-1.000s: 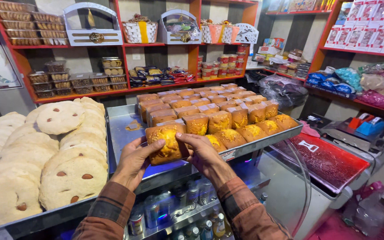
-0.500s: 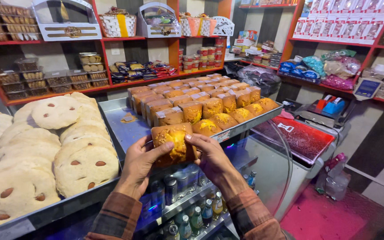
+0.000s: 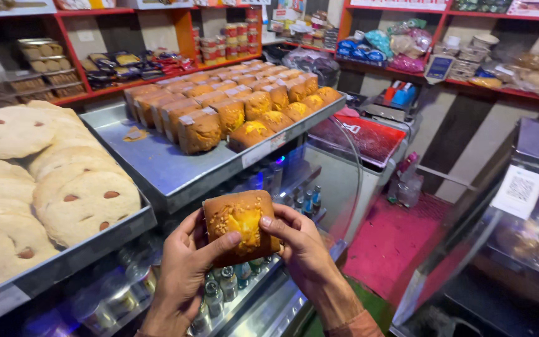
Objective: The person takes packaged bread loaves from a tray and stacks them into a plastic crate by hand.
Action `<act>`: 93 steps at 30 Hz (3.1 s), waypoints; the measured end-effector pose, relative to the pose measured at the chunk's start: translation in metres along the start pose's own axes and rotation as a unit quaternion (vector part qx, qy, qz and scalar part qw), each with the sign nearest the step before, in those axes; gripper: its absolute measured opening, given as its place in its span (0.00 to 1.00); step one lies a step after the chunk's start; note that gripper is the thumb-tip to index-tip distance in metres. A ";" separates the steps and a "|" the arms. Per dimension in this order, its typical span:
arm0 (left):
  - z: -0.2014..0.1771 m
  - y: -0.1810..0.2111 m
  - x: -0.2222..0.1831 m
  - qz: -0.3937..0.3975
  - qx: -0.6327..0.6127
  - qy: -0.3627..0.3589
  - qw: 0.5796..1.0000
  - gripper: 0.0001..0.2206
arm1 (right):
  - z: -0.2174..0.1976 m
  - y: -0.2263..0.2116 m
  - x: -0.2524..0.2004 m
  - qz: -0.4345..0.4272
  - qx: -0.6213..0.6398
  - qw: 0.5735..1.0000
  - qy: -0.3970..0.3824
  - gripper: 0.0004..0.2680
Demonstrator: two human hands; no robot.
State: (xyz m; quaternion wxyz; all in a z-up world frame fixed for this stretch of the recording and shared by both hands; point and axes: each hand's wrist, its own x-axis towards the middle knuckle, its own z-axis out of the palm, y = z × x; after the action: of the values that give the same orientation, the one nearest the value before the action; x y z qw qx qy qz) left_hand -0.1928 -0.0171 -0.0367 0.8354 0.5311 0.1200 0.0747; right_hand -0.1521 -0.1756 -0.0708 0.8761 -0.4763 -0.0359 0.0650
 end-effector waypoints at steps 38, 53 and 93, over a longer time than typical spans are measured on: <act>0.262 -0.334 -0.206 -0.344 0.107 -0.222 0.906 0.34 | -0.416 -0.074 -0.310 0.106 0.065 0.939 0.322 0.21; 0.278 -0.524 -0.165 -0.403 0.138 -0.269 0.864 0.40 | -0.518 0.003 -0.326 0.111 0.196 0.880 0.419 0.17; 0.131 -0.759 -0.145 -0.375 0.658 -0.246 0.605 0.29 | -0.604 0.222 -0.277 0.463 0.029 0.774 0.431 0.39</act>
State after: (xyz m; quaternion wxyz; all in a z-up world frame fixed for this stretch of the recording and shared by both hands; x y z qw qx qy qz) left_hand -0.2974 -0.4897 -0.6529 0.2135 0.8446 0.1156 -0.4773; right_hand -0.3681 -0.5984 -0.5861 0.6773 -0.3875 0.5726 0.2514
